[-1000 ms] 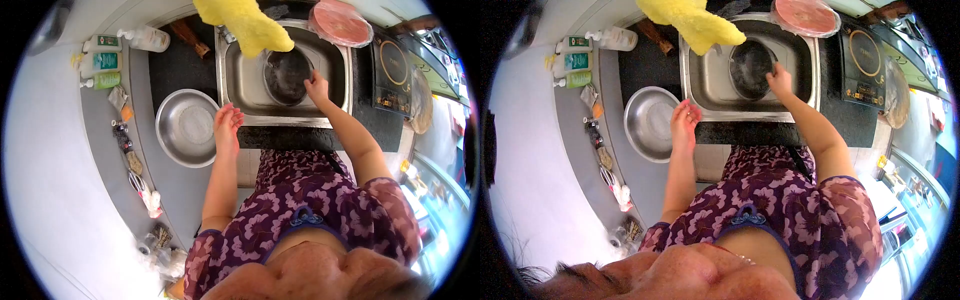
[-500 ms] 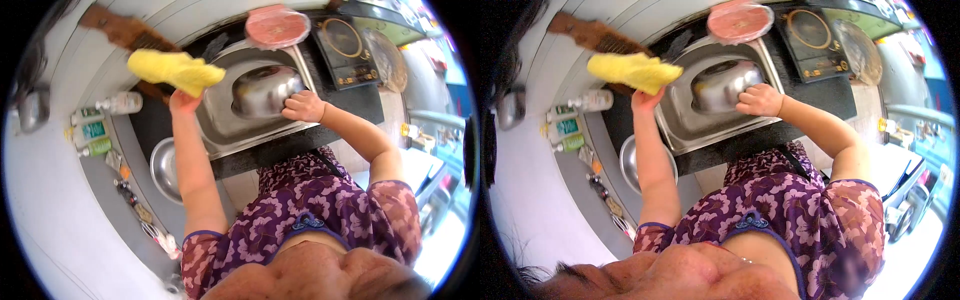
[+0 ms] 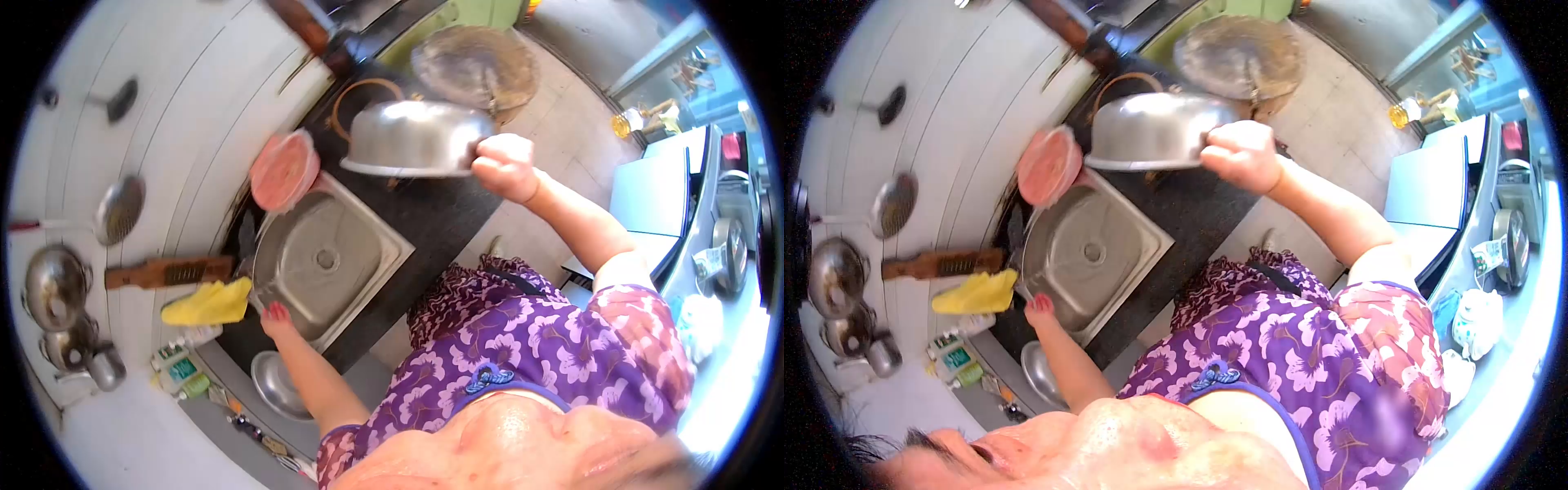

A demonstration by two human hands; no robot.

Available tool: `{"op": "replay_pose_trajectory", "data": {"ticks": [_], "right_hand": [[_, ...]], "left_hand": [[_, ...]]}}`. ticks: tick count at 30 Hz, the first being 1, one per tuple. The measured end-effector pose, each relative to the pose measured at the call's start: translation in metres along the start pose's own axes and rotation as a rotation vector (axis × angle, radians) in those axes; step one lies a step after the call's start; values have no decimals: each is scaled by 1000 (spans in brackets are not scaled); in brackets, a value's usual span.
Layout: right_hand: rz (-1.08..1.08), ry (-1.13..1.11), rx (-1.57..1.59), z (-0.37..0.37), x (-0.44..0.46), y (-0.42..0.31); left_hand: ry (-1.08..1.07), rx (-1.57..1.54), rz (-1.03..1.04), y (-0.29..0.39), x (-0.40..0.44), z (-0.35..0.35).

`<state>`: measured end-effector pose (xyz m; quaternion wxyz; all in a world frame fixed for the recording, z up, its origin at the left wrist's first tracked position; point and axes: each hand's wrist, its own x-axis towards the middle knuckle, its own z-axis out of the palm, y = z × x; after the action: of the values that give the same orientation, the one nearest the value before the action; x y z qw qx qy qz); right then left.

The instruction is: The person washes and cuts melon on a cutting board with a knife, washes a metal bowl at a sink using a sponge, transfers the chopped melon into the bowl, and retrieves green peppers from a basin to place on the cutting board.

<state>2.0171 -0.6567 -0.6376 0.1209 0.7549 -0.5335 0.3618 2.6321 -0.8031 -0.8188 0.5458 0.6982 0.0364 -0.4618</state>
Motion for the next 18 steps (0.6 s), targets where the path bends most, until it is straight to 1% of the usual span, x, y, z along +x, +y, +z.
{"op": "replay_pose_trajectory", "data": {"ticks": [1,2,3,5,7,8,9,10,11,12,13,15,16,17,18], "right_hand": [[121,38,-24,-12,-9,11],[236,136,-76,-19,-17,19],[357,197,-123,30,-7,-12],[891,344,-82,35,-30,0],[1222,686,134,32,-88,49],[1325,831,237,18,-84,45],[1393,891,194,11,-88,49],[1464,934,157,2,-90,39],[1516,1013,123,-3,-93,41],[1512,1107,171,-7,-91,41],[1533,1114,147,-10,-93,42],[1577,1102,104,-13,-96,46],[1542,1116,143,-10,-93,44],[1579,1095,112,-17,-87,45],[1601,1093,98,-16,-84,49]], "left_hand": [[-17,-4,61,-9,-13,-12],[-38,41,105,-18,-22,-23],[-34,101,124,-2,25,-58],[-13,162,138,-25,31,-66],[3,360,143,-56,13,-49],[-56,383,106,-72,6,-35],[-116,405,72,-89,-1,-16],[-171,418,26,-89,-24,-15],[-256,420,-6,-91,-49,18],[-348,447,32,-89,-71,44],[-440,472,69,-87,-92,69],[-582,500,151,-84,-105,92],[-629,503,201,-81,-107,97],[-675,526,229,-78,-115,108],[-667,557,246,-79,-117,123]]}}
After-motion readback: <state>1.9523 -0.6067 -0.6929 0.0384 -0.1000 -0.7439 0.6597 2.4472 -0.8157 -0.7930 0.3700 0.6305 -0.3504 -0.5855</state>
